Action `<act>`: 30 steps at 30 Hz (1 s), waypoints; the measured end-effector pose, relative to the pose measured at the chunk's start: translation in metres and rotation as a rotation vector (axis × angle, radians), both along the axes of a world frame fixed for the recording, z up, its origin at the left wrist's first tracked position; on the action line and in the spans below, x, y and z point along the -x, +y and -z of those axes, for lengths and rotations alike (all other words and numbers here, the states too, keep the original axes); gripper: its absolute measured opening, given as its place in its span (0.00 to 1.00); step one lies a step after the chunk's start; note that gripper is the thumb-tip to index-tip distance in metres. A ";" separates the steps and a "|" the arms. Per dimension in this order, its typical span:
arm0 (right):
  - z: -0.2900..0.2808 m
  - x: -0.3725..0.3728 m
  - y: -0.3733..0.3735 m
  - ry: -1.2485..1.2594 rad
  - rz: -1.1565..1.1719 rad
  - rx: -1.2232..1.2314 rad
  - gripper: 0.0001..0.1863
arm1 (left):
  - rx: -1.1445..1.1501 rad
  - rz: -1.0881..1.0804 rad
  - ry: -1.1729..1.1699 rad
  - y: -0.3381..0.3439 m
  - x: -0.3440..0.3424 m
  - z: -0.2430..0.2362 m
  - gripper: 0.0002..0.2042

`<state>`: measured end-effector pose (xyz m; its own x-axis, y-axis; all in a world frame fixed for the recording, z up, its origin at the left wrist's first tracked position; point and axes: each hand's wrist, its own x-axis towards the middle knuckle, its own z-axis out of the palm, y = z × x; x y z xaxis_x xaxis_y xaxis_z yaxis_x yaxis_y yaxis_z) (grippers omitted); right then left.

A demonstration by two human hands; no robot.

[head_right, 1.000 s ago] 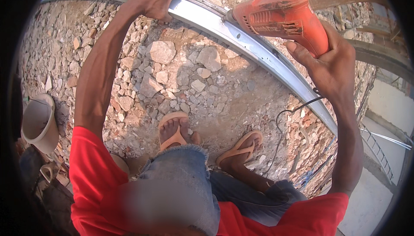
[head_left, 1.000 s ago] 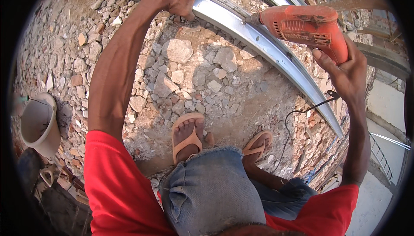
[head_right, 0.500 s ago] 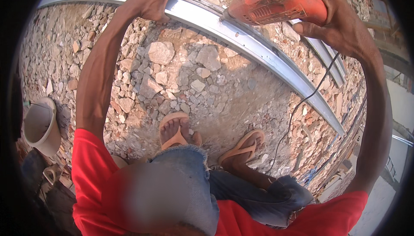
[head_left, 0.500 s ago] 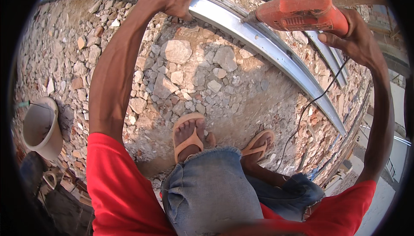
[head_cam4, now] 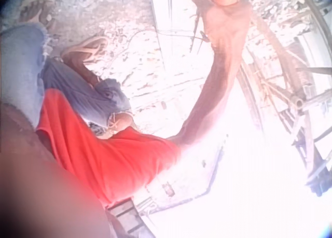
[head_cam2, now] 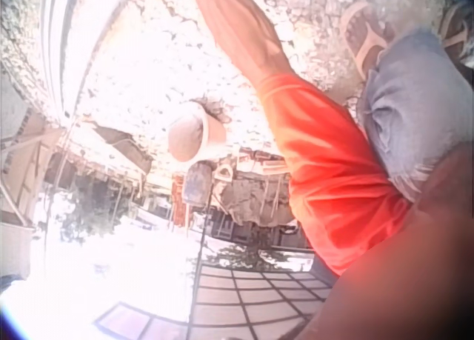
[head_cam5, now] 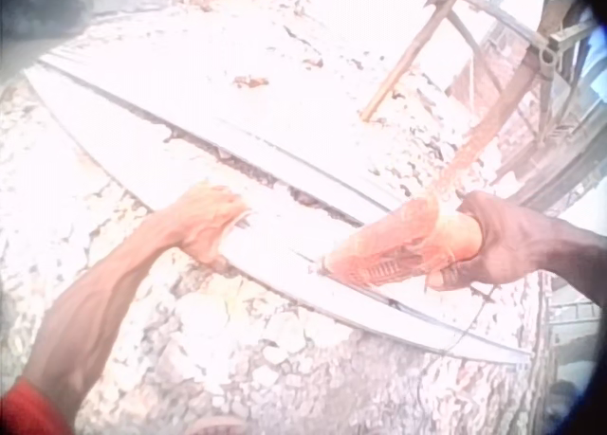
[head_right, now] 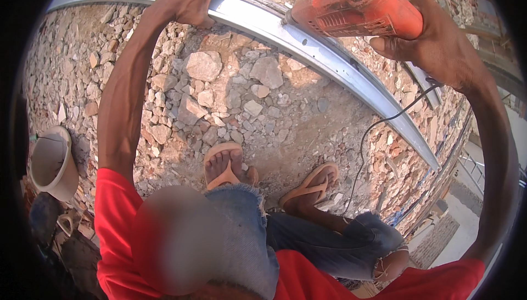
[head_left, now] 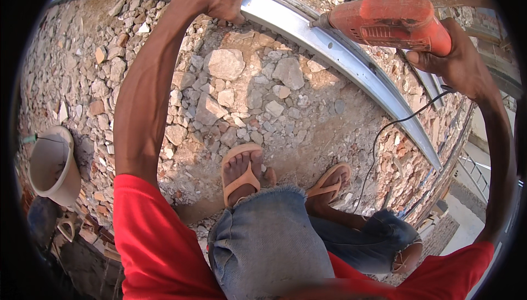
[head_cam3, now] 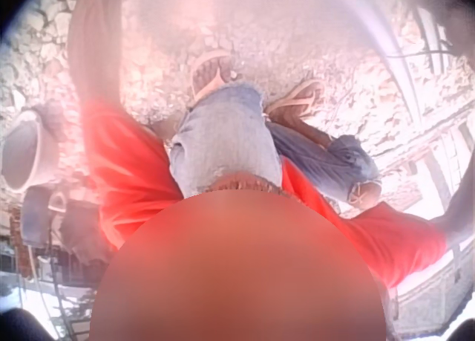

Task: The person uses a corded drill to make holes in a long curved metal strip. They repeatedly position the strip, drill holes, and retrieve fasteners from a bucket. The strip is handled one at a time and placed back on the ground after drilling.

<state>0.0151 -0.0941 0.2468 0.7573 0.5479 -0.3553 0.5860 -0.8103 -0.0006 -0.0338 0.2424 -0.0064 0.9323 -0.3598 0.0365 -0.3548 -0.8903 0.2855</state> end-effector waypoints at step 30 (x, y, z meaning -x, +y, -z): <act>-0.008 0.008 0.025 0.207 0.234 -0.024 0.19 | 0.036 0.007 -0.021 -0.002 0.001 -0.007 0.44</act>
